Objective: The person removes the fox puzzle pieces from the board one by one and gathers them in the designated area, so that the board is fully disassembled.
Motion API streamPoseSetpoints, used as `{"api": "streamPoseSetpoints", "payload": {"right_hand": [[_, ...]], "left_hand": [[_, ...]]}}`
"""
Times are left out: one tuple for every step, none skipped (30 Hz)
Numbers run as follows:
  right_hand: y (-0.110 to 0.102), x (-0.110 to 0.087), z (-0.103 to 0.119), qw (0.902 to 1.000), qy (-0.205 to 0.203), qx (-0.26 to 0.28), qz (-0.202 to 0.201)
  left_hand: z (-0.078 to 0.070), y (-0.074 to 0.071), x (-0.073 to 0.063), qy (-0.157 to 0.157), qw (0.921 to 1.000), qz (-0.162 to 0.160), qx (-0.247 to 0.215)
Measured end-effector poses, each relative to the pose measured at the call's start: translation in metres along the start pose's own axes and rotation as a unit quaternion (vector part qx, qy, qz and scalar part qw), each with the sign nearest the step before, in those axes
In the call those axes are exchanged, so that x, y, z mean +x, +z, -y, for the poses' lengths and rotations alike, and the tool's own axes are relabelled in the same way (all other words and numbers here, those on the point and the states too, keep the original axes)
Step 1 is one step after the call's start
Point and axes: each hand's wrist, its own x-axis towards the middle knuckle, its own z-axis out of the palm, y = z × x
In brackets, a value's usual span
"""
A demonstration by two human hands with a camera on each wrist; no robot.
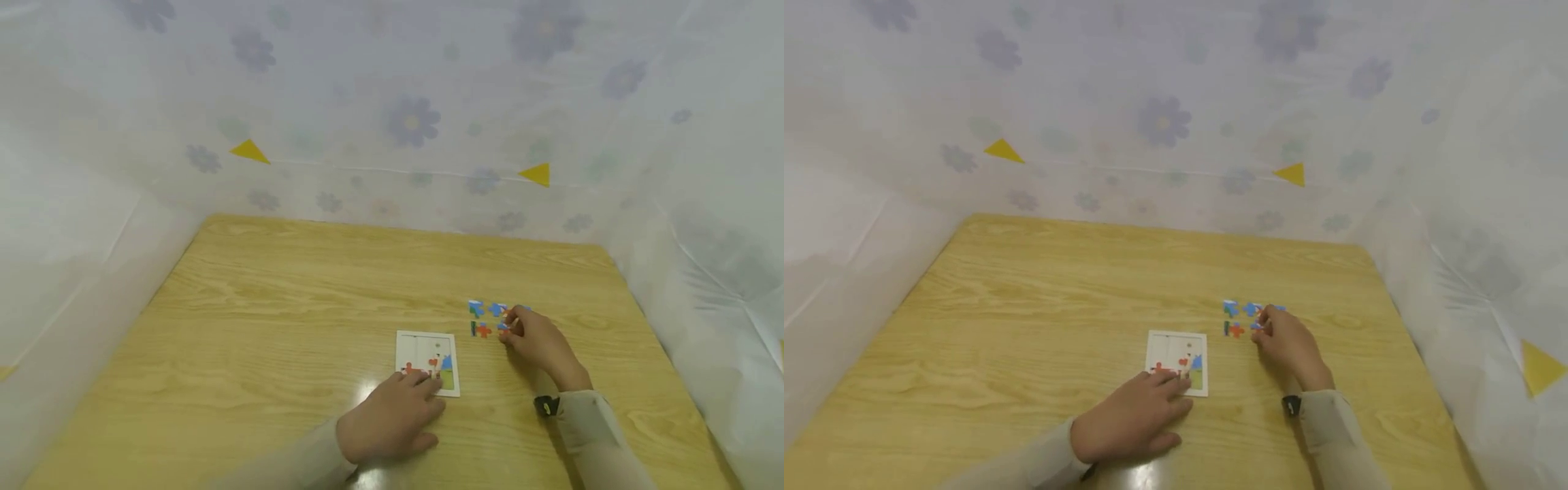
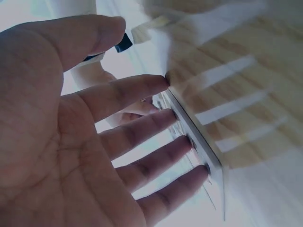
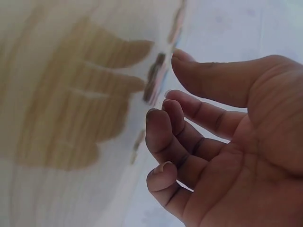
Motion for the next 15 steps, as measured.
{"api": "streamPoseSetpoints", "payload": {"right_hand": [[0.001, -0.001, 0.002, 1.0, -0.005, 0.004, -0.003], [0.001, -0.001, 0.004, 0.9999, -0.008, 0.008, -0.005], [0.002, -0.002, 0.006, 0.9998, -0.014, 0.011, -0.007], [0.003, -0.002, 0.01, 0.9996, -0.023, 0.013, -0.008], [0.005, -0.003, 0.014, 0.9993, -0.032, 0.016, -0.009], [0.006, -0.003, 0.019, 0.9989, -0.043, 0.017, -0.009], [0.008, -0.004, 0.023, 0.9984, -0.053, 0.017, -0.01], [0.01, -0.004, 0.028, 0.9978, -0.063, 0.018, -0.009], [0.013, -0.004, 0.033, 0.9971, -0.073, 0.019, -0.007], [0.015, -0.005, 0.038, 0.9964, -0.082, 0.022, -0.004], [0.018, -0.005, 0.043, 0.9957, -0.089, 0.024, 0.001], [0.021, -0.005, 0.048, 0.9948, -0.098, 0.025, 0.007], [0.025, -0.004, 0.052, 0.9934, -0.11, 0.027, 0.015], [0.029, -0.003, 0.056, 0.9919, -0.121, 0.03, 0.026], [0.033, -0.002, 0.06, 0.9904, -0.13, 0.029, 0.036]], "left_hand": [[0.002, 0.0, 0.002, 0.0, 1.0, -0.001, -0.006], [0.003, 0.0, 0.003, 0.0, 0.9999, 0.0, -0.012], [0.005, -0.001, 0.005, 0.001, 0.9999, -0.001, -0.017], [0.008, -0.001, 0.006, 0.002, 0.9998, -0.003, -0.022], [0.01, -0.001, 0.007, 0.003, 0.9997, -0.006, -0.025], [0.013, -0.002, 0.007, 0.003, 0.9995, -0.008, -0.03], [0.016, -0.003, 0.007, -0.002, 0.9993, -0.011, -0.037], [0.019, -0.004, 0.007, -0.007, 0.9991, -0.014, -0.04], [0.023, -0.006, 0.007, -0.014, 0.9987, -0.017, -0.045], [0.027, -0.008, 0.008, -0.026, 0.9981, -0.018, -0.052], [0.031, -0.01, 0.008, -0.04, 0.9972, -0.018, -0.06], [0.036, -0.011, 0.009, -0.056, 0.9961, -0.017, -0.067], [0.042, -0.012, 0.011, -0.07, 0.9948, -0.017, -0.071], [0.047, -0.013, 0.014, -0.083, 0.9934, -0.015, -0.077], [0.052, -0.013, 0.016, -0.095, 0.992, -0.011, -0.082]]}}
